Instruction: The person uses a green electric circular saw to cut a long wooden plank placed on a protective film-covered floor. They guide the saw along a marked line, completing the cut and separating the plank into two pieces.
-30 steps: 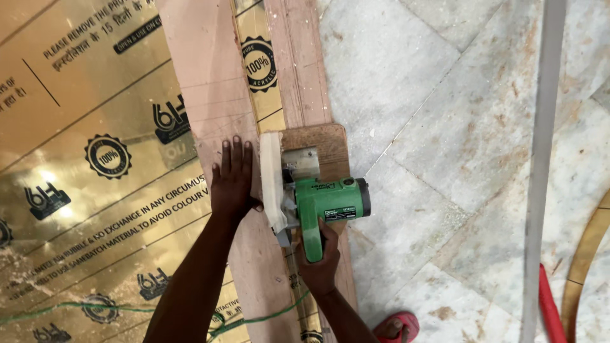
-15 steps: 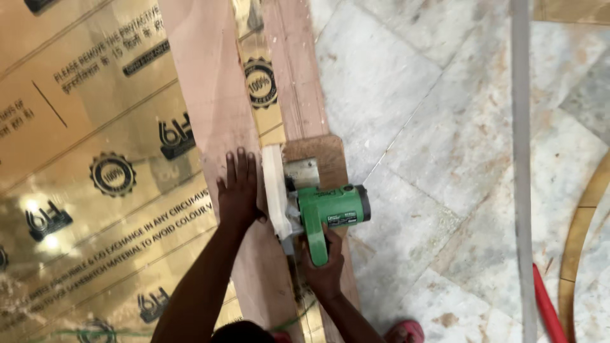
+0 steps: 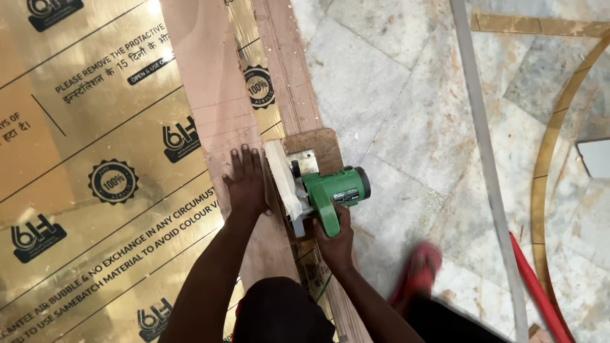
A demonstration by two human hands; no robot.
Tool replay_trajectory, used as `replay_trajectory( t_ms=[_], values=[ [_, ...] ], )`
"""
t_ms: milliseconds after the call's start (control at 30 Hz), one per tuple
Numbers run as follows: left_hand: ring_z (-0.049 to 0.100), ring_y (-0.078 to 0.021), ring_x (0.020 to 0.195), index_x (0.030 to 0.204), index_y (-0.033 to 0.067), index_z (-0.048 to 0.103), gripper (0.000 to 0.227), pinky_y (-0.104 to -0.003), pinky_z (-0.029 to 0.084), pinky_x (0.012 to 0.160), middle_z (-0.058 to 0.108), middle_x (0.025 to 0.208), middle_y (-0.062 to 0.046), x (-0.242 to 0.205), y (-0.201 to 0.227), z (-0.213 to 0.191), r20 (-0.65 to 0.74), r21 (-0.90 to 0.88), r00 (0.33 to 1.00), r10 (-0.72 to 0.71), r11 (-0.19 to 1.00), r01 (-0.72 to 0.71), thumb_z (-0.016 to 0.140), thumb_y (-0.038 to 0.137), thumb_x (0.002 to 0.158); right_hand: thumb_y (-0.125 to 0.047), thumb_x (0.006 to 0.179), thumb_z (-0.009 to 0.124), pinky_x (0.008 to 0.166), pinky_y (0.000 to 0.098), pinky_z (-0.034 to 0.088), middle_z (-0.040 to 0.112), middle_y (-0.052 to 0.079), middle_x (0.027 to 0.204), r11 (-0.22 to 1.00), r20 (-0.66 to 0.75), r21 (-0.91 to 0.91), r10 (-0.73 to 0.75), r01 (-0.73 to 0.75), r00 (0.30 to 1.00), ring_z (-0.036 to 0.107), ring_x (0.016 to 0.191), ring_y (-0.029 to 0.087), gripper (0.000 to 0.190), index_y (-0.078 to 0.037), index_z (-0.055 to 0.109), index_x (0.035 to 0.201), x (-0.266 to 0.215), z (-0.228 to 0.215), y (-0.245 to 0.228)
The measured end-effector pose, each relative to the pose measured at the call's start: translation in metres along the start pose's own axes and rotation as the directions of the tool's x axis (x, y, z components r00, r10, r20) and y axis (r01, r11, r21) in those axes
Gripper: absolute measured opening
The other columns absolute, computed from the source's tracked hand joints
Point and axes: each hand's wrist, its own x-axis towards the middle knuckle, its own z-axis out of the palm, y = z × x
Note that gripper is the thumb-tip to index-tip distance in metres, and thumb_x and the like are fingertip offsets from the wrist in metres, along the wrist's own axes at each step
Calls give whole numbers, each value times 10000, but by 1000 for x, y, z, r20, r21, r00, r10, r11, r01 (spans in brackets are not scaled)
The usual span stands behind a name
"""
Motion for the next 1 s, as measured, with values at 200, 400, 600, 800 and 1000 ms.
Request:
replay_trajectory(
  t_ms=[200, 400, 600, 800, 1000],
  values=[
    [-36, -406, 1584, 1638, 66, 33, 1601, -686, 378, 1106, -64, 1726, -165, 0, -1, 1, 19, 9, 1000, -1, 1000, 1, 1046, 424, 451, -62, 915, 725, 902, 340, 548, 657, 131, 1206, 1000, 41, 2, -17, 17, 999, 667, 1114, 209, 570, -50, 452, 1414, 2, -2, 3],
    [-15, -416, 1580, 1640, 64, 37, 1596, -699, 369, 1108, -42, 1722, -176, -1, -5, 6, -17, -33, 999, 40, 999, -41, 1048, 399, 451, -75, 915, 725, 927, 341, 537, 643, 135, 1232, 998, 61, -50, -28, 31, 998, 647, 1128, 212, 617, -57, 449, 1467, 7, -5, 0],
    [25, -421, 1577, 1631, 66, 100, 1532, -675, 443, 1052, -23, 1728, -173, 10, -13, 19, -61, -10, 995, 82, 996, -83, 1043, 341, 455, -30, 885, 737, 1035, 356, 480, 598, 169, 1366, 980, 61, -66, -181, 185, 982, 600, 1245, 250, 671, -23, 450, 1491, 12, -6, 0],
    [63, -418, 1577, 1632, 71, 115, 1552, -661, 472, 1031, 5, 1721, -172, 11, -12, 24, -97, 26, 992, 77, 997, -75, 1047, 321, 417, -38, 898, 738, 1022, 351, 491, 603, 163, 1358, 982, 78, -32, -181, 184, 980, 604, 1235, 240, 676, -23, 435, 1502, 15, -5, 0],
    [46, -415, 1574, 1637, 80, 92, 1565, -635, 486, 1020, -14, 1724, -172, 11, -13, 18, -58, 41, 995, 83, 996, -81, 1047, 343, 426, -14, 905, 722, 906, 318, 542, 654, 146, 1253, 984, 86, 5, -175, 175, 981, 657, 1090, 199, 691, -36, 406, 1520, 18, -4, -1]
  ],
)
